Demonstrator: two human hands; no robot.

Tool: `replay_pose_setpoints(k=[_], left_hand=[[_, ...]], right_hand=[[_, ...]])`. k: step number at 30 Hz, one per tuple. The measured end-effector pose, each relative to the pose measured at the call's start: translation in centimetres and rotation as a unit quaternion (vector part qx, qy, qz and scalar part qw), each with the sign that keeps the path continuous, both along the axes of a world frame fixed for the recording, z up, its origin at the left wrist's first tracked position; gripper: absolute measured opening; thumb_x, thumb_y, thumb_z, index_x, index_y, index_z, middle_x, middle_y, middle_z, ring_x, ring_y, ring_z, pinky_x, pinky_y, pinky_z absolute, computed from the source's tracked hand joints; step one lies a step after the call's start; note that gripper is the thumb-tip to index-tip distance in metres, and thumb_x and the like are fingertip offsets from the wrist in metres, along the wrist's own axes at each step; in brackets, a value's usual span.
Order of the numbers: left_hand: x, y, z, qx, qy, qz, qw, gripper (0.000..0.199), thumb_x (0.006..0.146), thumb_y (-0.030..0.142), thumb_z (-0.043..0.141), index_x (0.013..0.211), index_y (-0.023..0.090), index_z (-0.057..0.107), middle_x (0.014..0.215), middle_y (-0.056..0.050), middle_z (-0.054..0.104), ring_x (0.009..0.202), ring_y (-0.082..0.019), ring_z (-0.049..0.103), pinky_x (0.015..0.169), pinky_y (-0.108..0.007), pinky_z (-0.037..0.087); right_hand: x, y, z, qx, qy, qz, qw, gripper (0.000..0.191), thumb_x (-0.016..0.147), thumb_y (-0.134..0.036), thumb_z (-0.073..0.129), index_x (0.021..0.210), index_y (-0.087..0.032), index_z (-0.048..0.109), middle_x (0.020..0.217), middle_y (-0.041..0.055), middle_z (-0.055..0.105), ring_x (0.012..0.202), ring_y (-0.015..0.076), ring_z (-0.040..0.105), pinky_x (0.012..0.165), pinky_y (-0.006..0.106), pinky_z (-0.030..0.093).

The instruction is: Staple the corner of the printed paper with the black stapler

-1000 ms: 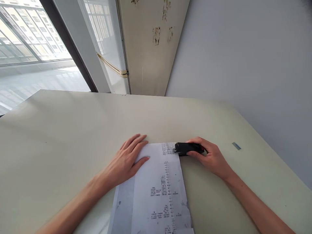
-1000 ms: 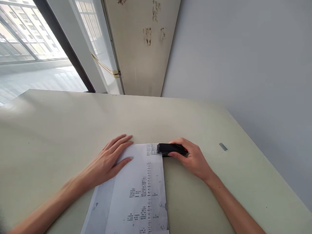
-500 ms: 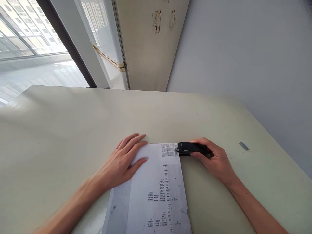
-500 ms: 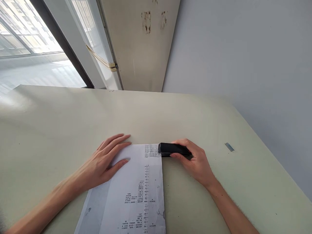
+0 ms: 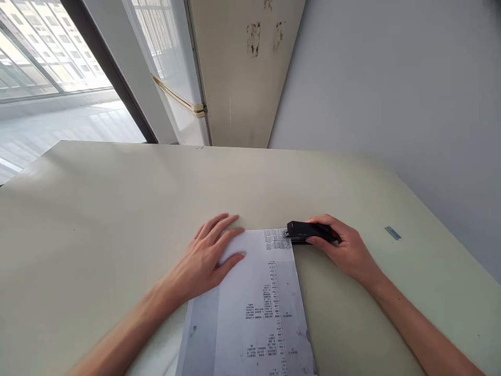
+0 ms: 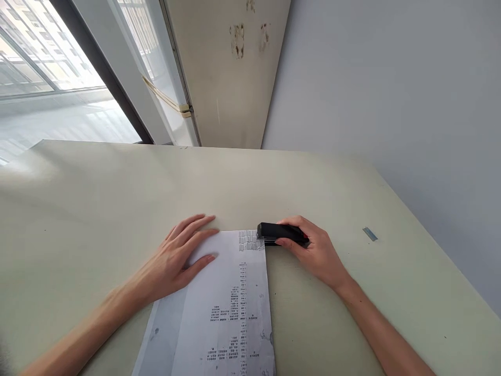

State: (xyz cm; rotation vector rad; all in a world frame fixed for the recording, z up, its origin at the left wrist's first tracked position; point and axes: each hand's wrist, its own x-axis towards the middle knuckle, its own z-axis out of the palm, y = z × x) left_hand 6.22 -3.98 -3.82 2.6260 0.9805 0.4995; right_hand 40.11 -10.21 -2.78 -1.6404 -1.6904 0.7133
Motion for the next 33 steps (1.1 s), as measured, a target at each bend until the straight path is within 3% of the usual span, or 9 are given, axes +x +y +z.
replay_pose_setpoints(k=[4,11,14,21,27,33], left_hand=[[0.0,0.0,0.1,-0.001,-0.008,0.0,1.0,0.042,0.106,0.044,0.056,0.145,0.029,0.056,0.163,-0.007,0.047,0.152,-0.034,0.038,0.117,-0.06,0.047],[0.0,-0.1,-0.1,0.002,-0.01,-0.005,1.0,0.041,0.106,0.045,0.055,0.143,0.028,0.057,0.162,-0.009,0.048,0.152,-0.035,0.038,0.118,-0.06,0.045],[0.0,-0.2,-0.2,0.007,-0.009,-0.007,1.0,0.041,0.106,0.046,0.054,0.143,0.028,0.057,0.161,-0.01,0.048,0.152,-0.035,0.038,0.118,-0.06,0.045],[-0.1,-0.3,-0.3,0.004,-0.017,-0.011,1.0,0.043,0.106,0.045,0.055,0.144,0.027,0.056,0.161,-0.012,0.048,0.152,-0.036,0.038,0.118,-0.061,0.044],[-0.1,-0.4,-0.4,-0.001,-0.02,-0.009,1.0,0.042,0.105,0.044,0.056,0.143,0.026,0.056,0.161,-0.012,0.048,0.152,-0.037,0.038,0.118,-0.061,0.044],[-0.1,-0.4,-0.5,0.0,-0.018,-0.008,1.0,0.041,0.106,0.044,0.055,0.143,0.026,0.056,0.162,-0.011,0.047,0.152,-0.036,0.037,0.117,-0.061,0.045]], right_hand=[[-0.2,0.4,1.7,-0.063,-0.03,0.033,0.997,0.042,0.101,-0.063,0.054,0.132,-0.036,0.065,0.142,0.003,0.067,0.121,0.0267,0.065,0.087,0.035,0.057],[-2.8,2.4,3.5,-0.109,-0.09,-0.001,0.99,0.061,0.106,-0.07,0.026,0.139,-0.035,0.064,0.152,0.0023,0.062,0.144,0.0309,0.053,0.117,0.05,0.045],[-4.1,3.5,4.1,-0.104,-0.109,0.002,0.989,0.065,0.107,-0.069,0.023,0.141,-0.034,0.064,0.152,0.0031,0.062,0.145,0.0321,0.052,0.117,0.051,0.046],[-5.6,4.8,4.1,-0.079,-0.173,0.038,0.981,0.061,0.109,-0.065,0.023,0.132,-0.036,0.071,0.133,0.002,0.075,0.13,0.0309,0.066,0.098,0.043,0.059],[-5.9,4.8,4.3,-0.135,-0.189,0.032,0.972,0.068,0.108,-0.068,0.02,0.144,-0.031,0.065,0.157,0.0002,0.058,0.149,0.0312,0.049,0.12,0.052,0.045],[-6.1,4.9,4.4,-0.164,-0.2,0.026,0.966,0.066,0.108,-0.066,0.023,0.15,-0.031,0.06,0.161,-0.0015,0.052,0.152,0.0304,0.045,0.124,0.055,0.04]])
